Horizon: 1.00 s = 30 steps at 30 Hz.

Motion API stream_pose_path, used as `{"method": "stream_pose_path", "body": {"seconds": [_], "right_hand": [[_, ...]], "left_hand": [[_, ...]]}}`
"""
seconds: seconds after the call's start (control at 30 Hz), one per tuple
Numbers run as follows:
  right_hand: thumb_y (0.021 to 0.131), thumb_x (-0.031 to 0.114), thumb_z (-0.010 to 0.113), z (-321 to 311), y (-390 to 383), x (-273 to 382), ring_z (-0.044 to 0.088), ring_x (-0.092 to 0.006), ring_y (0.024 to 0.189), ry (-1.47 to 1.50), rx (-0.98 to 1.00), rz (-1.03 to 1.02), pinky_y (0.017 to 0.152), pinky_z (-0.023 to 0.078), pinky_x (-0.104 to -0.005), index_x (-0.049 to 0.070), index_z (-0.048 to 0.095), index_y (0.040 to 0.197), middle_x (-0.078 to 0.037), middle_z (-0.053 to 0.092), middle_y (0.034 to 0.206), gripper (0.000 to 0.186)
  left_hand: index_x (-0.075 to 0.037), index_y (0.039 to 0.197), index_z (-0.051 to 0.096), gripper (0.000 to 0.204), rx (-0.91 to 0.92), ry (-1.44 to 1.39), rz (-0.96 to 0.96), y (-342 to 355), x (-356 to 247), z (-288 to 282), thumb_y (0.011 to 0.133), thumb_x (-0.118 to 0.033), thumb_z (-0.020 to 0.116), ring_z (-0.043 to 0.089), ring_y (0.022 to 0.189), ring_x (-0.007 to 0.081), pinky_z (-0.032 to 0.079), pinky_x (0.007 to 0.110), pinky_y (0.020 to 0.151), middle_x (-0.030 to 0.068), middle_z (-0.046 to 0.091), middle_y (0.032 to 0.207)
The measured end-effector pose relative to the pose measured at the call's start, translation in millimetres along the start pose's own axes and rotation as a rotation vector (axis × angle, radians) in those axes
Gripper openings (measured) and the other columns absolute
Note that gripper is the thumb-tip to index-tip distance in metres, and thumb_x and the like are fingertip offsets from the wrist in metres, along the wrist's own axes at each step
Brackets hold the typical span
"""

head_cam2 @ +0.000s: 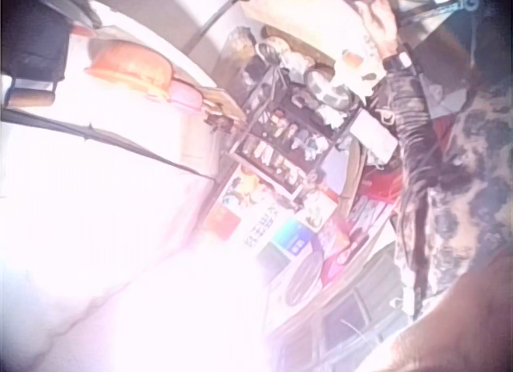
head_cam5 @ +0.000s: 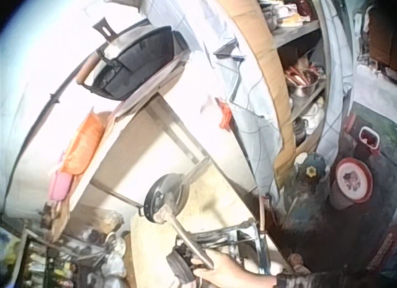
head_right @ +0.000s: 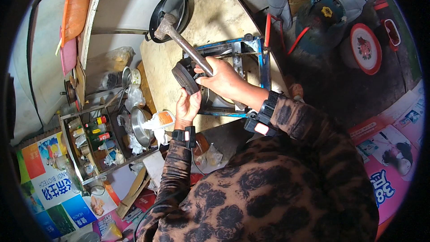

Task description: The person disassembles a small appliance on a workbench, removes a circular component, and uses a hammer to separate parts. They then reassemble the component and place it back into the appliance housing.

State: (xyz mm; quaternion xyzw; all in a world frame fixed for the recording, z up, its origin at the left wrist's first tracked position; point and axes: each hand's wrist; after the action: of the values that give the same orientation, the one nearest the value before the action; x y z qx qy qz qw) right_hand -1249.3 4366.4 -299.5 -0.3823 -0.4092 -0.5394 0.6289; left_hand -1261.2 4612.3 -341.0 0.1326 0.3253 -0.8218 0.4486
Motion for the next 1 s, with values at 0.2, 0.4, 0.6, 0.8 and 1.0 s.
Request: {"method": "stream_pose_path", "body": {"seconds": [0.2, 0.4, 0.6, 0.8, 1.0], "right_hand": [[0.078, 0.000, 0.077, 4, -13, -1, 0.062, -0.0194, 0.112, -0.012, 0.067, 0.055, 0.099, 0.048, -0.0326, -0.002, 0.056, 0.121, -0.013, 0.067, 0.114, 0.048], [0.078, 0.002, 0.076, 20, -31, -3, 0.065, -0.0186, 0.103, 0.034, -0.044, 0.029, 0.091, 0.051, -0.0324, 0.000, 0.057, 0.116, -0.010, 0.068, 0.105, 0.043], [0.075, 0.008, 0.080, 24, -44, -1, 0.069, -0.0236, 0.090, -0.177, -0.046, -0.020, 0.080, 0.053, -0.0356, 0.001, 0.055, 0.106, -0.013, 0.068, 0.095, 0.041], [0.072, 0.012, 0.083, 24, -46, 2, 0.067, -0.0272, 0.088, -0.232, -0.097, -0.018, 0.078, 0.052, -0.0375, 0.002, 0.054, 0.106, -0.013, 0.065, 0.094, 0.046], [0.077, 0.010, 0.080, -1, -40, -8, 0.059, -0.0140, 0.093, -0.136, -0.099, 0.049, 0.083, 0.049, -0.0314, 0.001, 0.057, 0.113, -0.009, 0.063, 0.099, 0.044]], "left_hand": [[-0.006, 0.139, 0.045, 0.053, 0.022, 0.206, 0.002, -8, -3, -8, 0.094, -0.027, 0.066, 0.055, 0.124, 0.0221, 0.046, 0.040, 0.106, 0.0075, 0.057, 0.135], [-0.004, 0.141, 0.044, 0.061, 0.057, 0.203, -0.034, -10, 6, -15, 0.090, -0.025, 0.071, 0.054, 0.125, 0.0262, 0.039, 0.044, 0.112, 0.0102, 0.057, 0.134], [-0.006, 0.143, 0.042, 0.055, 0.097, 0.293, -0.047, -12, 1, -23, 0.096, -0.024, 0.063, 0.052, 0.126, 0.0259, 0.041, 0.043, 0.109, 0.0100, 0.055, 0.137], [-0.006, 0.141, 0.044, 0.050, 0.037, 0.373, -0.016, -19, -2, -14, 0.096, -0.019, 0.063, 0.058, 0.119, 0.0231, 0.048, 0.038, 0.103, 0.0085, 0.058, 0.132], [-0.006, 0.129, 0.055, 0.040, -0.053, 0.609, 0.050, -17, 5, 19, 0.094, -0.019, 0.069, 0.062, 0.107, 0.0134, 0.053, 0.029, 0.092, 0.0042, 0.064, 0.119]]}}
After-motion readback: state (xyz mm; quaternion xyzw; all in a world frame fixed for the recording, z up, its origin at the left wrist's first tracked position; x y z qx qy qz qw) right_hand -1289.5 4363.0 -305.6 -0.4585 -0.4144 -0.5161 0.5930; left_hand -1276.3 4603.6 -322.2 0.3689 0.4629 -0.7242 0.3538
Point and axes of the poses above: each hand's wrist, its own y-axis towards the middle knuckle, its own z-axis out of the palm, x = y × z
